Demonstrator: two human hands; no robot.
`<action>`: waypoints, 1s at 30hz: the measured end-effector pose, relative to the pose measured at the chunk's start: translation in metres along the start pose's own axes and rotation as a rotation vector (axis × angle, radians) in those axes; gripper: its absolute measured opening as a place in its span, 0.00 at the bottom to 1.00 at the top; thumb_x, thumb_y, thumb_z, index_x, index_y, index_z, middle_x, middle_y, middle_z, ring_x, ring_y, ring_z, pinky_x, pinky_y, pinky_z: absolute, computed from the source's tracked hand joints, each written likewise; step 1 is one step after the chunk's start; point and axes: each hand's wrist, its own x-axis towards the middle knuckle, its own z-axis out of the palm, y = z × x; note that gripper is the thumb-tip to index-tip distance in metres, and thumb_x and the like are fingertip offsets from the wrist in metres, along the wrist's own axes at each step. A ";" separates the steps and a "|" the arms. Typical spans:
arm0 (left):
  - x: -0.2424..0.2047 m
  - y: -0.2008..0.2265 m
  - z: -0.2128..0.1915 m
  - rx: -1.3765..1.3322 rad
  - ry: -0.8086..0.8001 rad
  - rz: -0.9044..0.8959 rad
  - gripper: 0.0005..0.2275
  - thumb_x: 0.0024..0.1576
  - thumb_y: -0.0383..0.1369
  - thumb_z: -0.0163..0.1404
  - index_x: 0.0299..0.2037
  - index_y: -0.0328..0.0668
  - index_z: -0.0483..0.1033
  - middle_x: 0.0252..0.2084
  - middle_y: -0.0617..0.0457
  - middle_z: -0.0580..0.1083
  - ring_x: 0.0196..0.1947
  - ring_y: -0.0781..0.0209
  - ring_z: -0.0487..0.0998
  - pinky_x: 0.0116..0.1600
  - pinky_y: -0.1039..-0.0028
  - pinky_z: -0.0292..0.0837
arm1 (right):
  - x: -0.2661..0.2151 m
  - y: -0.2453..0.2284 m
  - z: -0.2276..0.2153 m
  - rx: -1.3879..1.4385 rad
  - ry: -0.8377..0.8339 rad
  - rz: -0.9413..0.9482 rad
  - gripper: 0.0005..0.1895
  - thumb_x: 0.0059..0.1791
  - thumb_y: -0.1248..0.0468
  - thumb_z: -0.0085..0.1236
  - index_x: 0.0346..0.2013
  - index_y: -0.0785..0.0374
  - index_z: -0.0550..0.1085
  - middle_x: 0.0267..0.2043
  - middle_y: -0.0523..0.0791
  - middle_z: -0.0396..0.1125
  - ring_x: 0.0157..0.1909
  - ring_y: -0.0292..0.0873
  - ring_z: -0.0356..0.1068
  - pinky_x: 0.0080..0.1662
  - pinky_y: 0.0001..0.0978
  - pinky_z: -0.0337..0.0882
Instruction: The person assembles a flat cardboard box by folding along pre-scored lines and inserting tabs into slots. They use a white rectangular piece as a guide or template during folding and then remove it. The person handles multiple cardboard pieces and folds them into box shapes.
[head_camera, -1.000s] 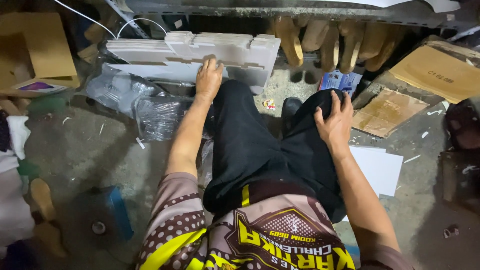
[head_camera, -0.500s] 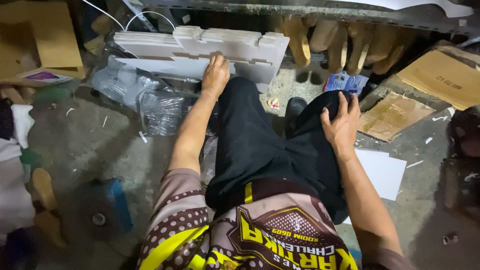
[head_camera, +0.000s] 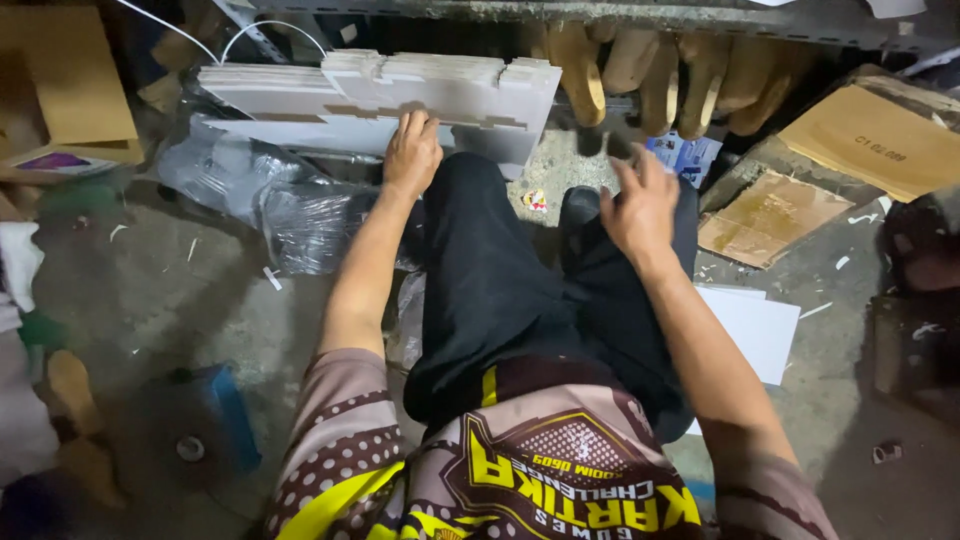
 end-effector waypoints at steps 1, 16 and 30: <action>-0.001 0.000 0.000 -0.002 -0.002 -0.001 0.14 0.50 0.25 0.56 0.46 0.30 0.77 0.42 0.47 0.67 0.43 0.49 0.71 0.48 0.68 0.73 | 0.012 -0.006 0.015 -0.001 -0.004 0.000 0.27 0.46 0.55 0.66 0.60 0.49 0.74 0.70 0.48 0.59 0.70 0.52 0.60 0.62 0.55 0.59; -0.008 0.005 -0.014 0.060 0.030 0.040 0.13 0.49 0.22 0.58 0.45 0.33 0.78 0.42 0.49 0.69 0.48 0.53 0.73 0.43 0.73 0.75 | 0.090 -0.058 0.142 0.099 -0.386 -0.214 0.23 0.50 0.52 0.52 0.60 0.36 0.74 0.71 0.34 0.58 0.69 0.49 0.59 0.63 0.63 0.61; -0.020 0.011 -0.015 0.019 0.024 -0.035 0.09 0.55 0.25 0.53 0.46 0.38 0.78 0.43 0.48 0.69 0.45 0.49 0.73 0.41 0.64 0.73 | 0.095 -0.070 0.160 0.019 -0.465 -0.079 0.28 0.53 0.56 0.44 0.70 0.32 0.65 0.58 0.39 0.68 0.60 0.48 0.70 0.67 0.67 0.50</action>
